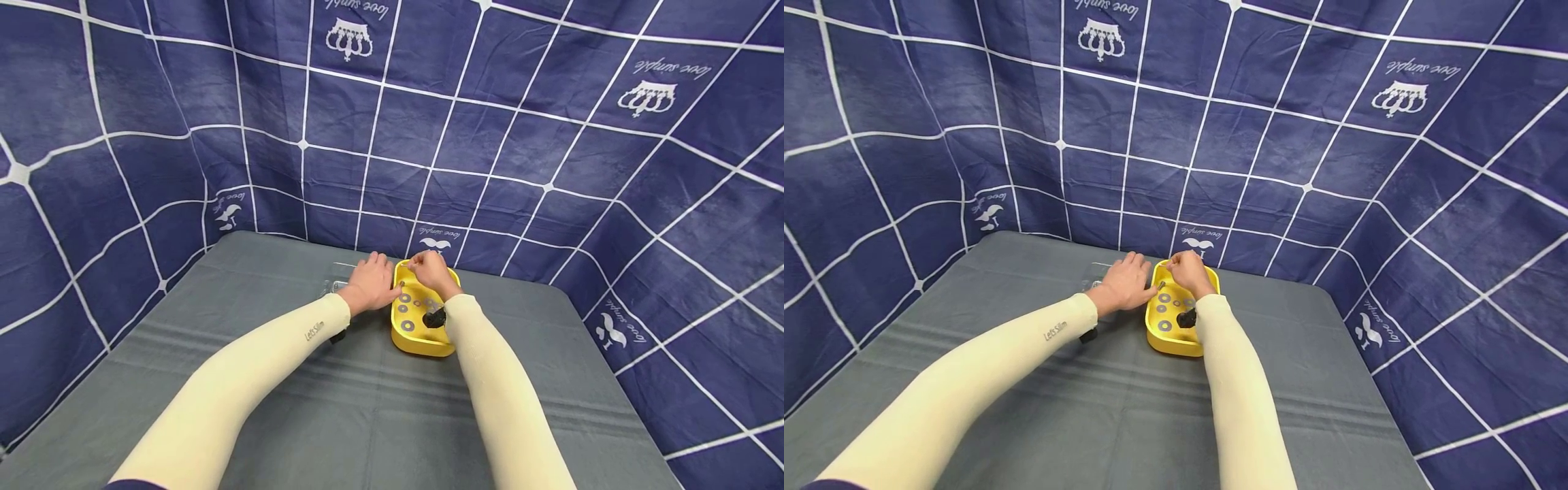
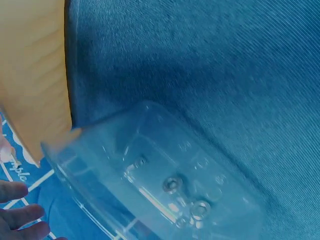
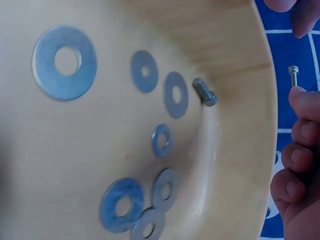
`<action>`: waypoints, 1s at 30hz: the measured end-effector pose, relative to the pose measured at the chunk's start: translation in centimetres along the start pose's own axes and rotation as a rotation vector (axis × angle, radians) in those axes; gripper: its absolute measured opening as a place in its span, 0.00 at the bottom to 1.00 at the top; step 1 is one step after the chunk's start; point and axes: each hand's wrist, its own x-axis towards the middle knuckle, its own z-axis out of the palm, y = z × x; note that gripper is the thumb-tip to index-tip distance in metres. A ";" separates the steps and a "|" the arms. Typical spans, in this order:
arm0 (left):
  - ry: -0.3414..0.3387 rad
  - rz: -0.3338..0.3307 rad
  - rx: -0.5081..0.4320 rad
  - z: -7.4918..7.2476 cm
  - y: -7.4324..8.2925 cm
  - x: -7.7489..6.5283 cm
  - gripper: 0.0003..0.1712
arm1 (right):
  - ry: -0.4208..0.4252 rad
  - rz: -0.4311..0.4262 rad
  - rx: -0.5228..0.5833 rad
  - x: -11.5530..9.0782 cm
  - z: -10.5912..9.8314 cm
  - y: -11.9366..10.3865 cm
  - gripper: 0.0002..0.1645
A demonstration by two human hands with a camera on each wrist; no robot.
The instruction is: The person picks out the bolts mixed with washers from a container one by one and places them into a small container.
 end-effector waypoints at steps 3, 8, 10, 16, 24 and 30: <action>-0.001 -0.009 0.008 -0.3 -0.5 -0.2 0.38 | -0.003 -0.013 0.016 0.3 -0.2 -0.6 0.11; -0.015 -0.034 -0.001 -0.9 -1.4 -0.7 0.38 | -0.005 -0.047 0.039 0.6 -0.4 -1.9 0.12; -0.017 -0.047 0.001 -1.0 -1.8 -0.9 0.38 | -0.012 -0.056 0.057 0.6 -0.4 -2.4 0.12; -0.030 -0.049 -0.003 -0.8 -2.9 -1.6 0.40 | -0.028 -0.076 0.065 0.6 0.1 -3.3 0.11; -0.024 -0.083 0.002 -0.6 -4.7 -2.2 0.40 | -0.022 -0.131 0.055 1.1 1.0 -4.8 0.10; -0.015 -0.110 -0.019 -0.3 -5.8 -2.9 0.39 | -0.042 -0.137 0.067 1.3 1.7 -5.8 0.10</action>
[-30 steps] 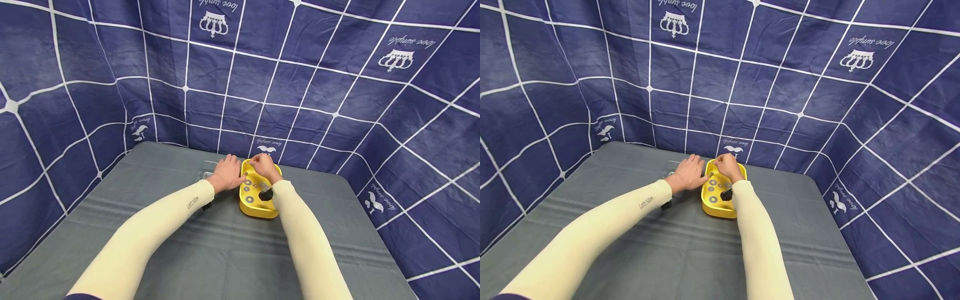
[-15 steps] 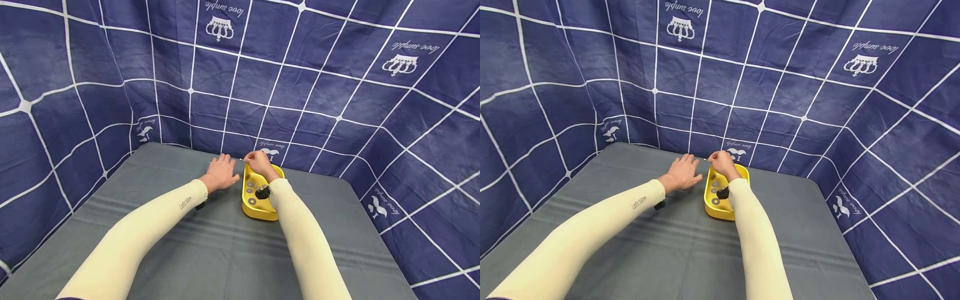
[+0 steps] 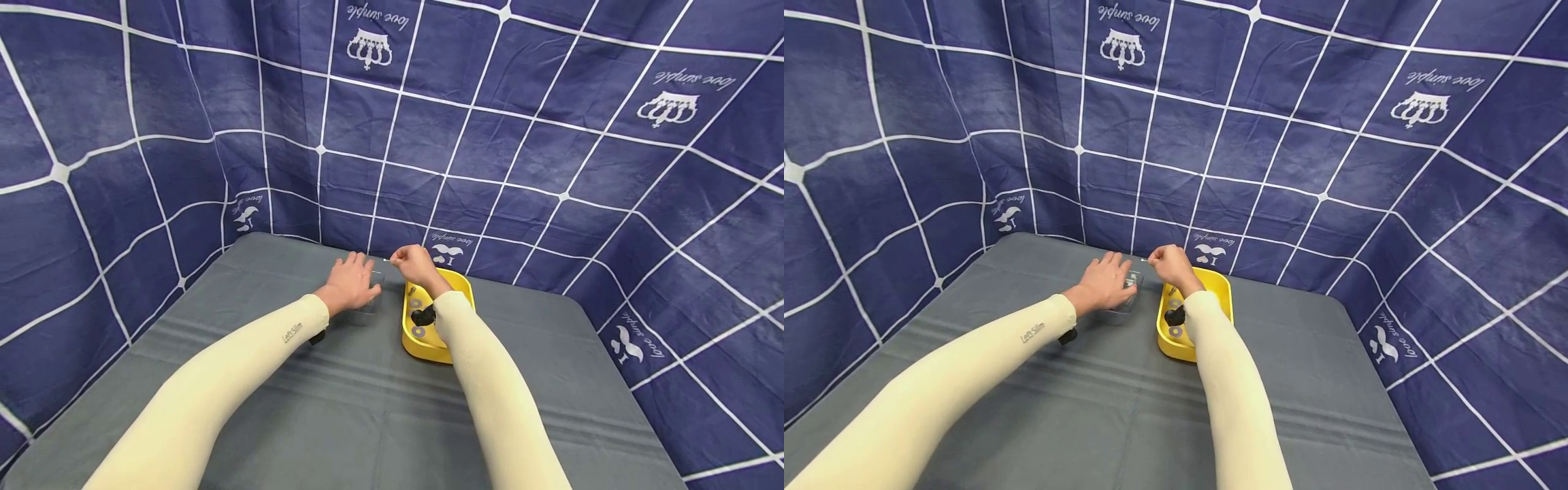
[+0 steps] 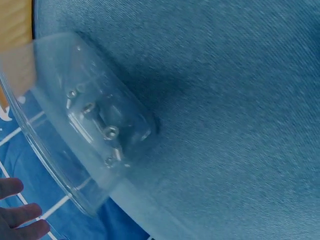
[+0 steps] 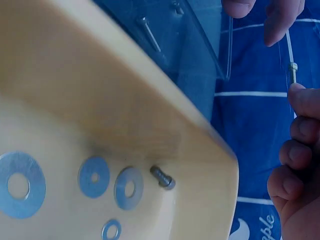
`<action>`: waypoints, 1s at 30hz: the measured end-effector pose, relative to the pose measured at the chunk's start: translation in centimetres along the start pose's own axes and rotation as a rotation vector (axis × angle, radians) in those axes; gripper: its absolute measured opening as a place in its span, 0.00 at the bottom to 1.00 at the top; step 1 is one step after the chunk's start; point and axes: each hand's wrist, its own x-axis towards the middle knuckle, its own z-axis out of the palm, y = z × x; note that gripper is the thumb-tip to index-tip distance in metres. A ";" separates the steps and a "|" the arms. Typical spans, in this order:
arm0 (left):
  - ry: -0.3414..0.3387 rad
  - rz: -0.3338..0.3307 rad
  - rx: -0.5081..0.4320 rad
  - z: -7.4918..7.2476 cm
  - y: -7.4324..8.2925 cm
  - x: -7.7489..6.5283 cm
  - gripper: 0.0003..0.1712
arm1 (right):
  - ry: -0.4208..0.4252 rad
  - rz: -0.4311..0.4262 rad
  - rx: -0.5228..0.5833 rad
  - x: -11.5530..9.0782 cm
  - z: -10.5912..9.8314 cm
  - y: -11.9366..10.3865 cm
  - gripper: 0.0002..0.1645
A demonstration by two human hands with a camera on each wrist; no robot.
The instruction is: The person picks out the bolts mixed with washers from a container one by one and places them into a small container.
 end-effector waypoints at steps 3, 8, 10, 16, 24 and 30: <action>-0.008 -0.013 -0.004 0.2 -0.6 -0.4 0.40 | -0.018 -0.009 0.006 0.1 0.5 -0.4 0.11; -0.002 -0.014 -0.012 0.2 -1.3 -0.9 0.39 | -0.016 -0.020 0.001 0.3 1.1 -1.0 0.10; 0.005 -0.014 -0.012 0.3 -1.7 -1.0 0.38 | -0.013 -0.028 -0.010 0.5 1.4 -1.2 0.10; 0.006 -0.023 -0.011 0.4 -2.6 -1.5 0.39 | -0.008 -0.028 -0.022 1.0 2.2 -1.6 0.10; -0.005 -0.043 -0.021 0.9 -3.9 -2.1 0.40 | -0.017 -0.038 -0.029 1.3 3.4 -2.0 0.08; -0.014 -0.062 -0.028 1.1 -4.6 -2.4 0.40 | -0.036 -0.038 -0.002 1.5 4.1 -2.6 0.09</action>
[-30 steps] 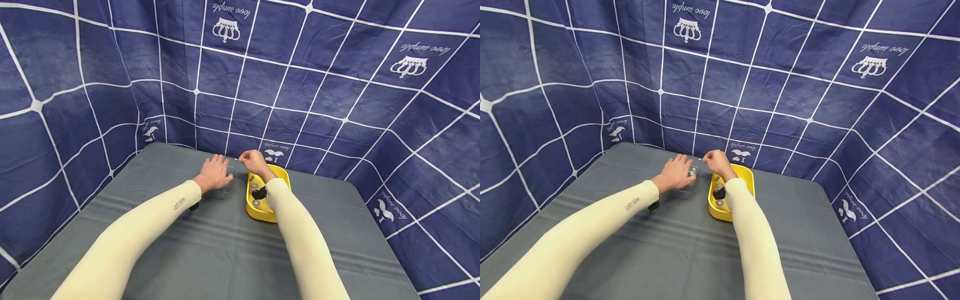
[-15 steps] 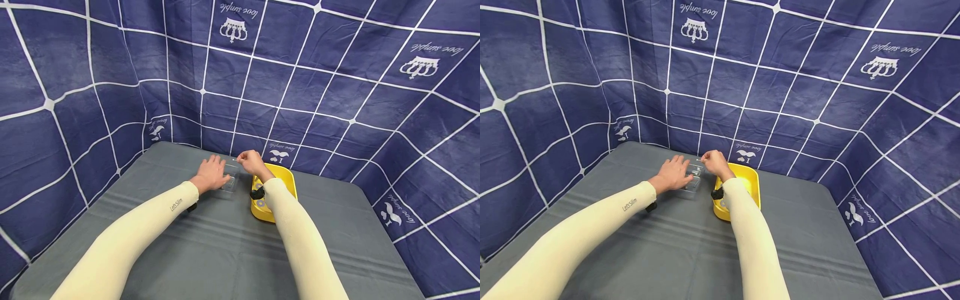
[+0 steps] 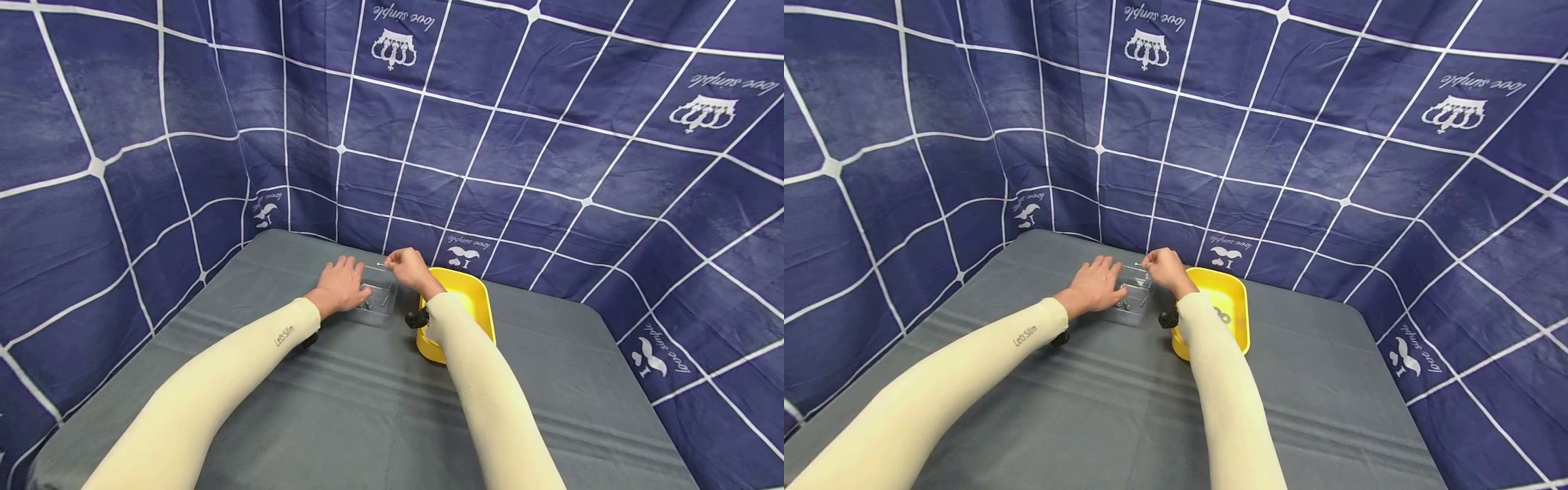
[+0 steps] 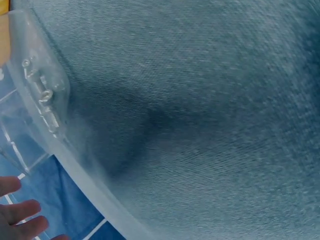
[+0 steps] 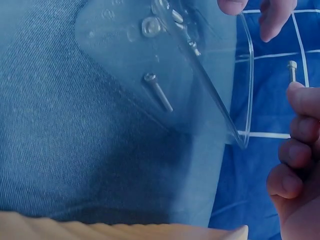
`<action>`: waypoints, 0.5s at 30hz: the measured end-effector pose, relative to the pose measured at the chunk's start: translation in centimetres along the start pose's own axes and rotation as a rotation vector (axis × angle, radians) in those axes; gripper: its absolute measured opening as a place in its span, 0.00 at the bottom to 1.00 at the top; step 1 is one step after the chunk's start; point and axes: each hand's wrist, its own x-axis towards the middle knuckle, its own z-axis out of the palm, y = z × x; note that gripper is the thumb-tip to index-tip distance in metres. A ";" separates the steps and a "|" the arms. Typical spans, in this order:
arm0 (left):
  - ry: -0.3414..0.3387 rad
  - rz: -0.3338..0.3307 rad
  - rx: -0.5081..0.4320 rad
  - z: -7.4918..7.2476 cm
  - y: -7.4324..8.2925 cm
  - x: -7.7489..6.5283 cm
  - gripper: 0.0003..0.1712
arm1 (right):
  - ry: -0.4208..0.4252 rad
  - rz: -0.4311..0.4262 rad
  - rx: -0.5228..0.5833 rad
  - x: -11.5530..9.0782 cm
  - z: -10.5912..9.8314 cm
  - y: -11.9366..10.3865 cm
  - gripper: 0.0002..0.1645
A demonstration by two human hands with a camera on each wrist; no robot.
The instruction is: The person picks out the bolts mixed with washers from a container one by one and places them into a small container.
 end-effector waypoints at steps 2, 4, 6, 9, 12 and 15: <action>-0.012 -0.006 -0.003 0.1 -0.1 0.0 0.40 | -0.007 0.004 0.008 0.0 0.1 -0.1 0.10; -0.020 -0.011 -0.007 0.2 -0.2 -0.1 0.41 | -0.012 0.006 0.009 0.0 0.3 -0.1 0.10; -0.022 -0.013 -0.015 0.2 -0.4 -0.1 0.41 | -0.016 0.009 0.014 0.0 0.5 -0.1 0.10; -0.017 -0.017 -0.030 0.3 -0.6 0.0 0.41 | -0.023 0.013 0.024 0.1 0.8 -0.1 0.10; -0.015 -0.032 -0.046 0.4 -0.8 0.0 0.41 | -0.034 0.013 0.027 0.1 1.0 -0.2 0.11; -0.021 -0.040 -0.060 0.7 -0.9 -0.1 0.40 | -0.045 0.013 0.021 0.1 1.2 -0.3 0.12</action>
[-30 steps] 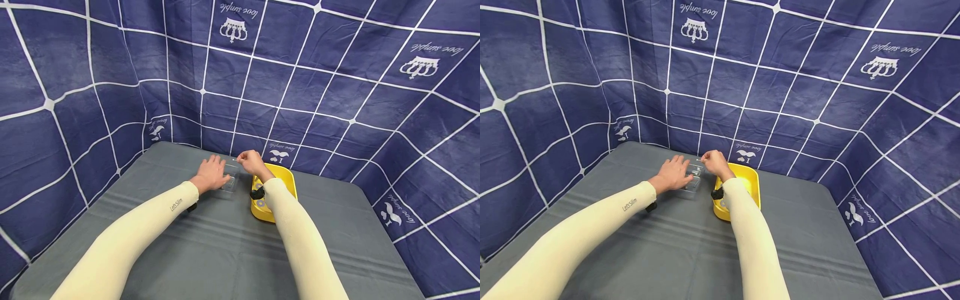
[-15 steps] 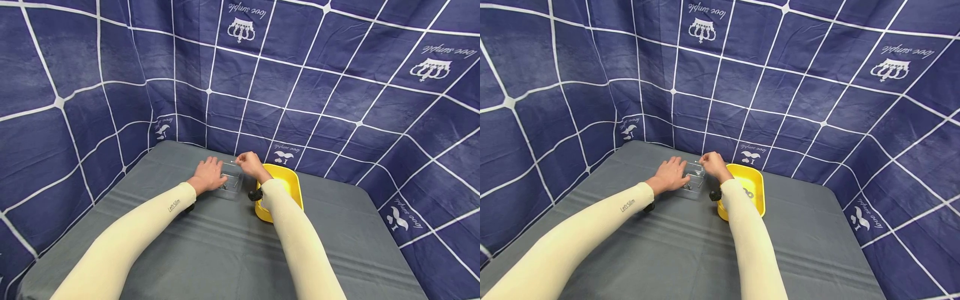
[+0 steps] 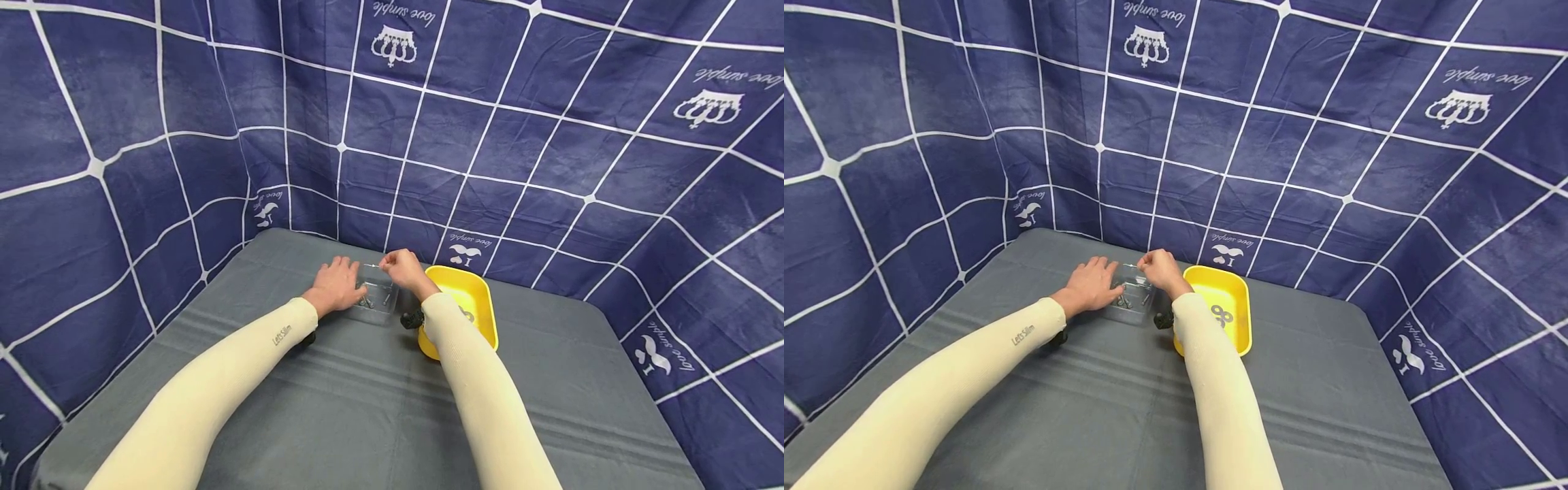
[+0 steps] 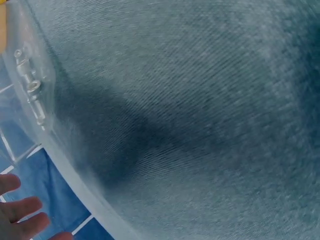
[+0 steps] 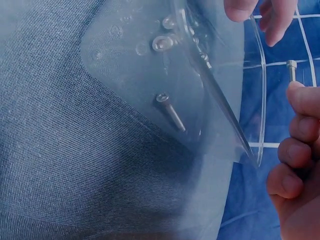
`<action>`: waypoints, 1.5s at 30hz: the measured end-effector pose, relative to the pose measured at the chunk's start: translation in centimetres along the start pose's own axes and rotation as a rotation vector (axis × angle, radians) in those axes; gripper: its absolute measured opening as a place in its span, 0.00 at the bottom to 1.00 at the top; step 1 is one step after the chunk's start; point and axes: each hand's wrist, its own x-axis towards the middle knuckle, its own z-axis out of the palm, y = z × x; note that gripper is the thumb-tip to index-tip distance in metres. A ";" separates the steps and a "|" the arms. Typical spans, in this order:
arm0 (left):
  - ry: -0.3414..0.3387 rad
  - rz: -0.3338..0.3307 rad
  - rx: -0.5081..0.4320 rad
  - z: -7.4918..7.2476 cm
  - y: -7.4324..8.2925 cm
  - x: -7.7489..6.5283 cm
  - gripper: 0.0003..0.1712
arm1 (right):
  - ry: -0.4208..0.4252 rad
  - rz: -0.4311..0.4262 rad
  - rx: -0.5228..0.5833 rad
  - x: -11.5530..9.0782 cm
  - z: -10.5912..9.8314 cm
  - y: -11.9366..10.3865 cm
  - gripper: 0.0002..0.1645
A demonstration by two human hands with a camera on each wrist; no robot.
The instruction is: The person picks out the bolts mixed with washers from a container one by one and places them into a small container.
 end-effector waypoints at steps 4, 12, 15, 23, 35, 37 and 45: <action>-0.013 -0.001 -0.018 0.4 0.0 -0.1 0.39 | -0.009 -0.005 -0.008 0.0 0.2 0.0 0.11; -0.012 0.009 -0.020 0.7 0.1 0.3 0.39 | -0.012 0.009 -0.009 0.3 0.2 -0.1 0.12; -0.029 0.009 -0.020 0.6 0.1 0.4 0.39 | -0.018 0.003 -0.005 0.4 0.0 -0.2 0.11; -0.041 0.012 -0.028 0.7 0.2 0.6 0.40 | -0.014 0.018 0.010 0.2 -0.2 0.1 0.08; -0.062 0.035 0.046 -0.1 0.2 0.9 0.42 | 0.010 -0.007 0.010 -0.1 -1.3 0.5 0.07; -0.065 0.040 0.058 -0.4 0.3 0.9 0.42 | 0.010 -0.009 0.019 -0.2 -1.5 0.7 0.07; -0.048 0.055 0.088 -0.8 0.8 1.2 0.41 | 0.030 0.000 0.034 -0.7 -2.5 1.5 0.07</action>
